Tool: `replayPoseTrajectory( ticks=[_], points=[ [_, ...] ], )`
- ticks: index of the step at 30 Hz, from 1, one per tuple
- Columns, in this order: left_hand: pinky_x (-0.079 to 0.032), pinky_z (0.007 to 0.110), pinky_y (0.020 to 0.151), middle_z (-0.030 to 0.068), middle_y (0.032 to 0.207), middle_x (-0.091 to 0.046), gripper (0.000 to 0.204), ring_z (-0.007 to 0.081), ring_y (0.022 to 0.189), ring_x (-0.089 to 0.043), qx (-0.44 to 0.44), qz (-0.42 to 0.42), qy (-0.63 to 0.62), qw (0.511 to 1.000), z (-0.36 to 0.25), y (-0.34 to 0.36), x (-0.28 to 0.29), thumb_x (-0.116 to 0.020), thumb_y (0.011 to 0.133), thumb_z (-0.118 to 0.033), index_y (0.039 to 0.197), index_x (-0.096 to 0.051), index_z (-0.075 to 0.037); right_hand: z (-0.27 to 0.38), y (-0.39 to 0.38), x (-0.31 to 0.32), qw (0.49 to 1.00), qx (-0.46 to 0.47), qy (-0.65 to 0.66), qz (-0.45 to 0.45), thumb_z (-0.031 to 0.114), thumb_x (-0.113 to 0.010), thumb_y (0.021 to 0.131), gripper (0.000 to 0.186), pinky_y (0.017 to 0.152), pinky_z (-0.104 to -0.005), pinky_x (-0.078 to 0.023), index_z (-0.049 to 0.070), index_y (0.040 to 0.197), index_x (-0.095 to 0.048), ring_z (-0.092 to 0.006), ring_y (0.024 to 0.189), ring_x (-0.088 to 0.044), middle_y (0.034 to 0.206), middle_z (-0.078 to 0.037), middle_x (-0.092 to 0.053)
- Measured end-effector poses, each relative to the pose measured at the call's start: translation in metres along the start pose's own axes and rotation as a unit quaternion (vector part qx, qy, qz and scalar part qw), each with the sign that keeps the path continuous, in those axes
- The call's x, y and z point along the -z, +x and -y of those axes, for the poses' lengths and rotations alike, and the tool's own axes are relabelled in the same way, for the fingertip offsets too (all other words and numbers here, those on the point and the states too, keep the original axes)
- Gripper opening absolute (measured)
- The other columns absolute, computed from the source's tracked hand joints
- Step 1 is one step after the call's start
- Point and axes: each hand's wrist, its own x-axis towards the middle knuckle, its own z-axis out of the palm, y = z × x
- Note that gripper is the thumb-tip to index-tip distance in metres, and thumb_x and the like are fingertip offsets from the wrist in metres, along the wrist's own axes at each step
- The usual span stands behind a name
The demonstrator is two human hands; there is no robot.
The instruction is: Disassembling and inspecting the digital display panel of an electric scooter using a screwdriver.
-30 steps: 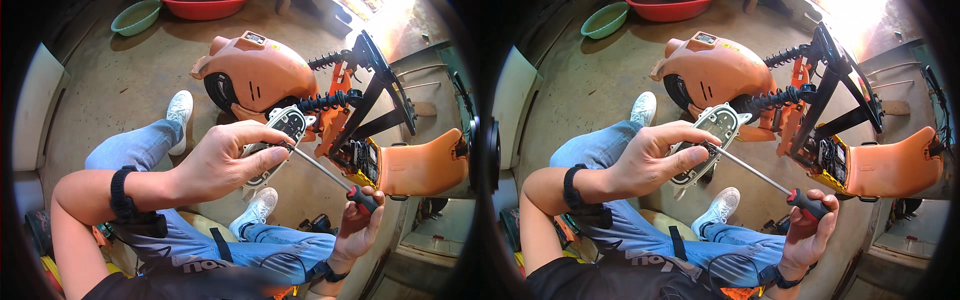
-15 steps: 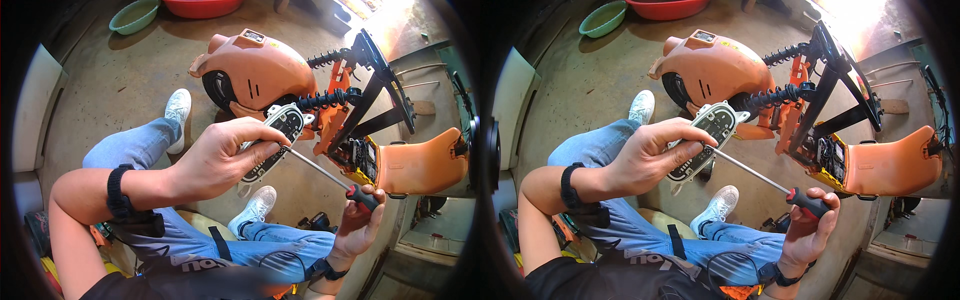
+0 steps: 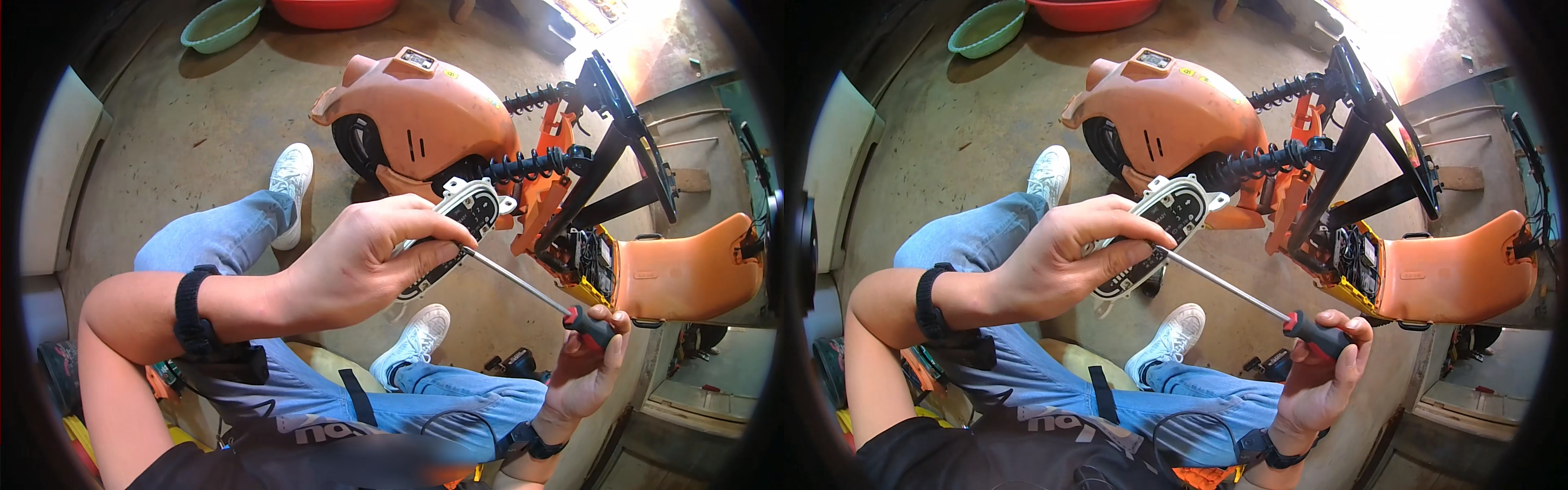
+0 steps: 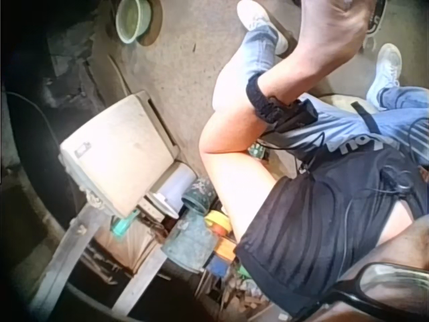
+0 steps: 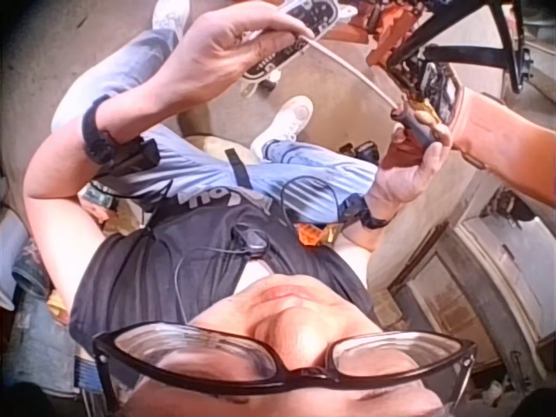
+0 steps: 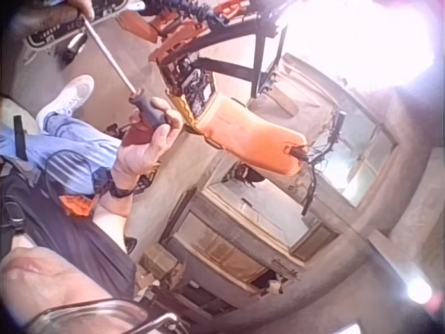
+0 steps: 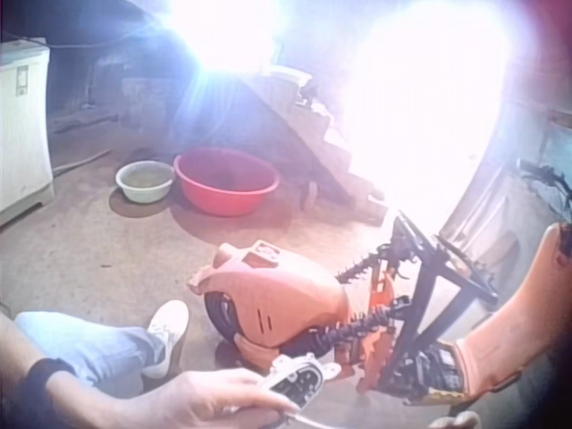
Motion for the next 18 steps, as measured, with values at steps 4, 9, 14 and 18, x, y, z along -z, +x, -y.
replayPoseTrajectory(
  ticks=[4,9,14,18],
  points=[
    [-0.051,0.03,0.077,0.0112,0.101,-0.066,0.02,0.0205,0.091,-0.064,-0.009,0.007,0.046,0.999,-0.001,-0.0014,-0.0008,-0.066,0.094,0.001,0.112,-0.071,-0.003,0.0017,-0.0006,-0.0024,1.0,0.006,-0.023,-0.01,0.026,-0.058,0.093,0.034,0.071,-0.0259,-0.055,0.007,0.12,-0.049,-0.0177,0.086,-0.062,0.112,-0.015,-0.058],
    [-0.052,0.033,0.077,0.0124,0.101,-0.068,0.019,0.0235,0.09,-0.066,-0.013,0.011,0.077,0.997,0.0036,-0.003,-0.0006,-0.067,0.092,0.0,0.11,-0.071,-0.003,0.0012,-0.0006,-0.0023,0.999,0.012,-0.038,0.008,0.026,-0.059,0.089,0.038,0.075,-0.0255,-0.056,0.007,0.121,-0.048,-0.0171,0.095,-0.06,0.114,-0.014,-0.055],
    [-0.053,0.034,0.077,0.0123,0.101,-0.068,0.017,0.0241,0.091,-0.067,-0.012,0.026,0.069,0.997,0.0058,-0.0034,-0.0009,-0.068,0.093,-0.002,0.11,-0.071,-0.002,0.0023,0.0014,0.0014,0.998,0.007,-0.058,0.017,0.029,-0.056,0.095,0.035,0.066,-0.0244,-0.053,0.007,0.121,-0.048,-0.0169,0.087,-0.062,0.107,-0.014,-0.058],
    [-0.052,0.033,0.079,0.0128,0.102,-0.068,0.019,0.0236,0.094,-0.066,-0.001,0.024,0.064,0.998,0.0067,-0.0039,-0.0022,-0.067,0.094,-0.004,0.112,-0.071,-0.002,0.0001,0.0012,0.0009,0.997,0.018,-0.071,0.008,0.031,-0.055,0.098,0.034,0.063,-0.0239,-0.051,0.007,0.12,-0.048,-0.0166,0.082,-0.062,0.105,-0.015,-0.059]
  ],
)
